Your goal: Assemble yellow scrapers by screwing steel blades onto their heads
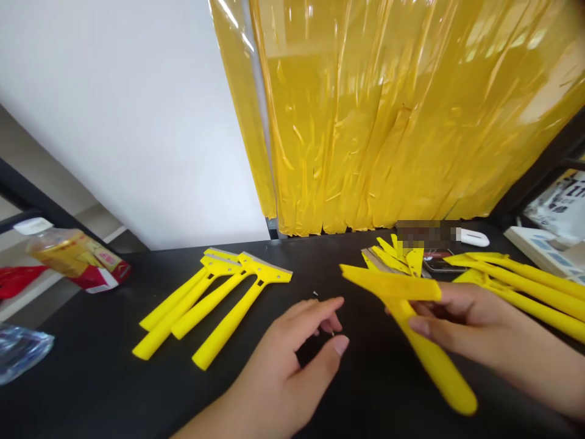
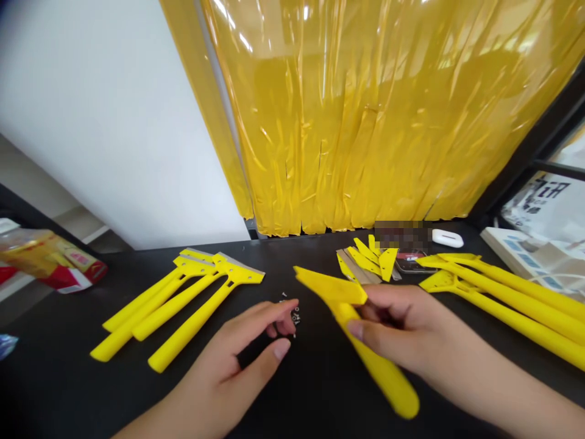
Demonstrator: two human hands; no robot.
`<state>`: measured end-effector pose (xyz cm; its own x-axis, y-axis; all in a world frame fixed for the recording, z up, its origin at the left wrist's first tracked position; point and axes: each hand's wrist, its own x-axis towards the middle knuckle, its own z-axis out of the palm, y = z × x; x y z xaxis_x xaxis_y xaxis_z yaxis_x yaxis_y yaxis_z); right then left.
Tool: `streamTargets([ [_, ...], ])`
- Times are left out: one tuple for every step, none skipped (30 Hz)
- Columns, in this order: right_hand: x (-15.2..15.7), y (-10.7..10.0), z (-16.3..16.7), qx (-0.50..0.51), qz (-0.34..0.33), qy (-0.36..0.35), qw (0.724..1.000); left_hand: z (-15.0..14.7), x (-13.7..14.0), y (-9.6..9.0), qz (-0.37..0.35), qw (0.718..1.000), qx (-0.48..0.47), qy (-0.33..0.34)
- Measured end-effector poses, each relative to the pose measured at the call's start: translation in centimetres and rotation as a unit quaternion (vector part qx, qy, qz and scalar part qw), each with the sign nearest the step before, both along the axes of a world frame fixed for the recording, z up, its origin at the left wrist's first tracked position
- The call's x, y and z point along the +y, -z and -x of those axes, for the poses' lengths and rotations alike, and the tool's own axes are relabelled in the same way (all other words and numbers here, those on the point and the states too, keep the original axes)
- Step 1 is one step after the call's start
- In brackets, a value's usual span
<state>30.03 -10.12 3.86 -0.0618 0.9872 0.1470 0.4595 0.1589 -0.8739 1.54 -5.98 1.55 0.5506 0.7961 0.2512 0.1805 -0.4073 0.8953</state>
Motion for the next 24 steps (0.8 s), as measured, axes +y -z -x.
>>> streamTargets([
  [0.4,-0.3,1.5,0.08,0.09,-0.046,0.992,-0.2,-0.2,0.1,0.062,0.997,-0.046,-0.01],
  [0.8,-0.4,2.8,0.148,0.166,-0.082,0.972,-0.4,-0.3,0.2,0.117,0.988,-0.101,-0.023],
  [1.1,-0.4,3.9,0.203,0.23,-0.109,0.946,-0.6,-0.5,0.3,0.177,0.975,-0.132,-0.02],
  [1.3,-0.2,4.8,0.242,0.279,-0.13,0.92,-0.7,-0.5,0.3,0.228,0.959,-0.165,-0.031],
  [1.5,0.0,5.6,0.271,0.311,-0.146,0.899,-0.7,-0.5,0.3,0.272,0.942,-0.195,-0.033],
  [1.7,0.3,6.2,0.292,0.33,-0.154,0.885,-0.7,-0.5,0.3,0.313,0.925,-0.212,-0.033],
  [1.7,0.6,6.7,0.307,0.34,-0.156,0.875,-0.6,-0.4,0.4,0.344,0.911,-0.226,-0.031],
  [1.8,1.0,7.0,0.318,0.346,-0.154,0.869,-0.5,-0.3,0.6,0.367,0.902,-0.228,-0.028],
  [1.8,1.5,7.1,0.324,0.35,-0.15,0.866,-0.4,-0.2,0.7,0.385,0.894,-0.228,-0.027],
  [1.7,2.0,7.2,0.329,0.352,-0.146,0.864,-0.2,0.0,0.9,0.397,0.89,-0.224,-0.021],
  [1.7,2.6,7.2,0.333,0.352,-0.146,0.862,0.0,0.2,1.0,0.406,0.888,-0.214,-0.023],
  [1.8,3.2,7.1,0.34,0.349,-0.151,0.86,0.1,0.4,1.0,0.411,0.887,-0.209,-0.039],
  [1.8,3.7,7.0,0.354,0.342,-0.156,0.856,0.2,0.6,1.0,0.416,0.883,-0.209,-0.053],
  [1.9,4.2,6.9,0.372,0.336,-0.163,0.85,0.2,0.8,0.8,0.418,0.88,-0.215,-0.07],
  [2.0,4.6,6.8,0.39,0.332,-0.168,0.843,0.2,1.0,0.5,0.417,0.876,-0.227,-0.085],
  [2.0,4.8,6.7,0.402,0.33,-0.167,0.838,0.1,1.1,0.1,0.415,0.872,-0.242,-0.098],
  [2.1,4.8,6.6,0.407,0.329,-0.166,0.836,0.0,1.2,-0.3,0.411,0.868,-0.257,-0.109],
  [2.1,4.6,6.6,0.409,0.328,-0.163,0.836,-0.1,1.3,-0.6,0.407,0.864,-0.271,-0.12],
  [2.0,4.4,6.6,0.405,0.327,-0.158,0.839,-0.3,1.3,-0.9,0.404,0.861,-0.282,-0.129],
  [1.9,4.0,6.6,0.398,0.323,-0.155,0.845,-0.3,1.3,-1.1,0.401,0.859,-0.288,-0.136],
  [1.7,3.6,6.6,0.39,0.314,-0.153,0.852,-0.4,1.4,-1.1,0.398,0.859,-0.291,-0.139],
  [1.6,3.3,6.6,0.38,0.301,-0.15,0.862,-0.4,1.4,-1.1,0.395,0.86,-0.29,-0.141],
  [1.4,3.0,6.6,0.367,0.288,-0.143,0.873,-0.4,1.3,-0.9,0.394,0.863,-0.285,-0.138],
  [1.2,2.8,6.6,0.352,0.274,-0.133,0.885,-0.3,1.2,-0.7,0.392,0.867,-0.279,-0.132],
])
